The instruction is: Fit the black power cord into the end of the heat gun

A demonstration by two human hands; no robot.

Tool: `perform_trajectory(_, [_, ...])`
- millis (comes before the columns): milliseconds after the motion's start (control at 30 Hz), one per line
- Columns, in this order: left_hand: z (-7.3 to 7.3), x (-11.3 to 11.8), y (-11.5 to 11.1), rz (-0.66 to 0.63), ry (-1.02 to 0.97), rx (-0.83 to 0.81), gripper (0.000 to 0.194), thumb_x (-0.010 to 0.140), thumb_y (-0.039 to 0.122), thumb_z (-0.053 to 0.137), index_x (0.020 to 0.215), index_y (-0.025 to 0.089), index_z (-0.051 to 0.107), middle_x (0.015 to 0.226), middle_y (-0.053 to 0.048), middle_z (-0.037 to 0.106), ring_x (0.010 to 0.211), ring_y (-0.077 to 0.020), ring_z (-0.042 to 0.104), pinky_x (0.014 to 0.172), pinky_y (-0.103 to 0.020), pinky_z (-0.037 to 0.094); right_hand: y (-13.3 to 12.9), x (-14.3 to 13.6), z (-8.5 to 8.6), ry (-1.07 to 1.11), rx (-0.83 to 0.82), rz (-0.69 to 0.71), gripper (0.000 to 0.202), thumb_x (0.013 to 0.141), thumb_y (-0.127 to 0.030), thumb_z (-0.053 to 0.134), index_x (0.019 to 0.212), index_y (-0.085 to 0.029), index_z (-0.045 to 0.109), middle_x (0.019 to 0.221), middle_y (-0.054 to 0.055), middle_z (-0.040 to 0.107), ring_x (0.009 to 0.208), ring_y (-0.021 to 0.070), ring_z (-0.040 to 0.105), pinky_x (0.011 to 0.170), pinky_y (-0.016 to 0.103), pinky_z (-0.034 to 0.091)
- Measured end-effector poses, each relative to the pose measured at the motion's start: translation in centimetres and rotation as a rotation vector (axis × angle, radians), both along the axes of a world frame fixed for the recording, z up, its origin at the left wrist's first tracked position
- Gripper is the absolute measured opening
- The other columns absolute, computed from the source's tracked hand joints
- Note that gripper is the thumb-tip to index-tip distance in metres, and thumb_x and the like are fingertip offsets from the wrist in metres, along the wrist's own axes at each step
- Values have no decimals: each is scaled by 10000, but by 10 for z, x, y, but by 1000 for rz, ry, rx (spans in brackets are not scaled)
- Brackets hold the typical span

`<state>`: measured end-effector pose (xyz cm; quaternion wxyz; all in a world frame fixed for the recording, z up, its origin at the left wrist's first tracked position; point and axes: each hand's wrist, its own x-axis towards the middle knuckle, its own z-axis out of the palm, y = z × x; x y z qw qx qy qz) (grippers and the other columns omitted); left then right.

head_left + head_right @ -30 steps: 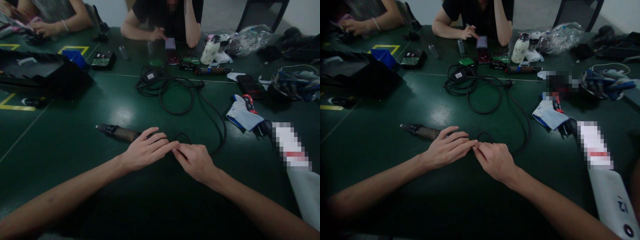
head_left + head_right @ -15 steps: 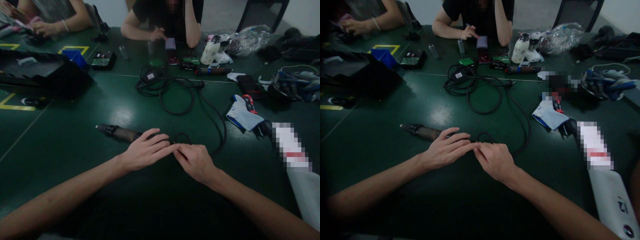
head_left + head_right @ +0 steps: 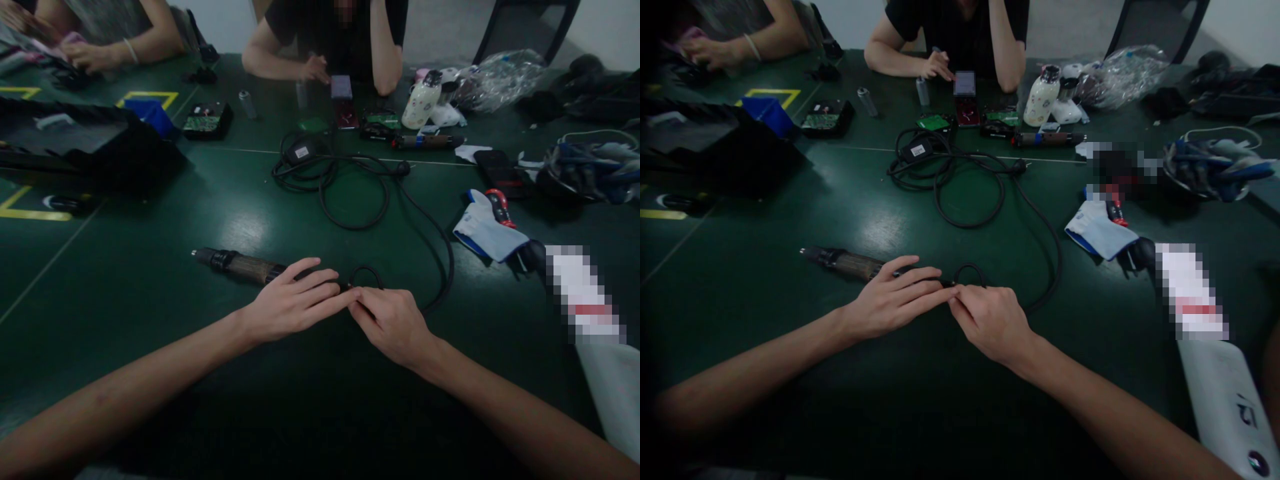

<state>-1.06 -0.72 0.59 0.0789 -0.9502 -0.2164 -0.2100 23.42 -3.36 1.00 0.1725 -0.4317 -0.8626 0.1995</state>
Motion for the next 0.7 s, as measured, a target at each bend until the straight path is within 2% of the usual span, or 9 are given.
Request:
perform_trajectory(167, [-2, 0, 0, 40, -23, -7, 495, 997, 175, 611, 1476, 194, 487, 1154, -22, 723, 1262, -178, 600, 1257, -441, 264, 0, 0, 0, -8, 28, -4, 282, 1075, -284, 455, 940, -170, 675, 844, 34, 736, 655, 133, 639, 644, 287, 421])
perform_trajectory(333, [0, 1, 1, 17, -2, 35, 492, 1004, 172, 594, 1482, 222, 488, 1201, -16, 709, 1252, -183, 588, 1252, -432, 270, 0, 0, -2, 0, 9, -12, 254, 1068, -275, 468, 960, -170, 673, 869, 38, 741, 696, 147, 659, 670, 289, 441])
perform_trajectory(433, [1, 1, 1, -5, 14, 47, 488, 1009, 135, 563, 1486, 200, 481, 1200, -8, 710, 1242, -170, 584, 1252, -417, 269, 0, 0, -2, -1, -14, -9, 240, 1066, -267, 467, 980, -166, 667, 888, 43, 740, 720, 154, 667, 685, 290, 445])
perform_trajectory(567, [1, 2, 1, 31, -8, 48, 489, 1004, 175, 598, 1480, 198, 490, 1148, -6, 722, 1211, -184, 598, 1240, -445, 291, 0, 0, 0, -15, -9, -9, 249, 1070, -269, 462, 944, -168, 652, 863, 34, 729, 698, 150, 650, 671, 293, 426])
perform_trajectory(700, [2, 1, 1, 10, 11, 56, 474, 1007, 144, 570, 1471, 212, 500, 1224, -16, 703, 1257, -187, 578, 1236, -436, 300, 0, 0, 0, 9, -18, -8, 243, 1071, -268, 461, 952, -165, 647, 873, 34, 728, 700, 148, 651, 669, 292, 429])
